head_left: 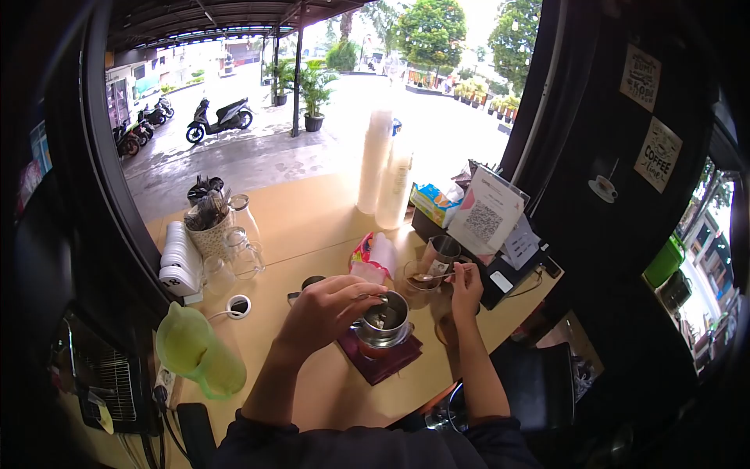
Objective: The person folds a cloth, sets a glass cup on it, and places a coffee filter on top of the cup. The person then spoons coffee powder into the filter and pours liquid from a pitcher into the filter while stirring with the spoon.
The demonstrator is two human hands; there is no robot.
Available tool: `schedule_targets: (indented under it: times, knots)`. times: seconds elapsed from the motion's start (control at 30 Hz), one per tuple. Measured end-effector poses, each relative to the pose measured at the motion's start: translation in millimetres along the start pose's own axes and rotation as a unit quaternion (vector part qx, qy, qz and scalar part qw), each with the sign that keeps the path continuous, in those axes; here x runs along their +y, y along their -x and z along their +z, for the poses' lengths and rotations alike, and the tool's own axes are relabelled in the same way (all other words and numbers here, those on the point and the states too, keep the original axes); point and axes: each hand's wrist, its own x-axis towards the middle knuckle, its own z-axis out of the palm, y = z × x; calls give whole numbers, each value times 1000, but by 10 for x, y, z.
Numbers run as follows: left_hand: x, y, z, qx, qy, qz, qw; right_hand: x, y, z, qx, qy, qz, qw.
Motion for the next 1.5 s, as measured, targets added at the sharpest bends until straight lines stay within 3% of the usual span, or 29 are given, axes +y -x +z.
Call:
schedule_targets:
  times: [0.2, 0.43, 0.63, 0.97, 1.03, 1.1, 1.2, 1.3, 1.5]
  knots:
    - [18, -10, -12, 6, 2, -1, 1000, -43, 130, -128, 46, -48, 7, 998]
    - [21, -5, -1, 22, -11, 6, 1000, -735, 357, -253, 67, -102, 0, 993]
    - [17, -4, 19, 38, -9, 14, 999, -1304, 600, -285, 47, -110, -73, 990]
    - [40, -16, 15, 65, -17, 21, 998, -1617, 787, -249, -127, -93, -131, 979]
    - [45, -19, 10, 74, -17, 13, 997, -1584, 799, -244, -172, 7, -182, 968]
    - [48, -23, -2, 76, -28, 29, 996, -1676, 801, -186, -190, 22, -197, 962]
    - [45, -19, -5, 77, -25, 25, 996, -1830, 816, -91, -283, 116, -290, 907]
    - [47, -18, -6, 80, -16, 16, 997, -1828, 825, -42, -281, 155, -376, 869]
    - [44, -18, -20, 82, -13, 16, 996, -1816, 841, -52, -310, 182, -422, 833]
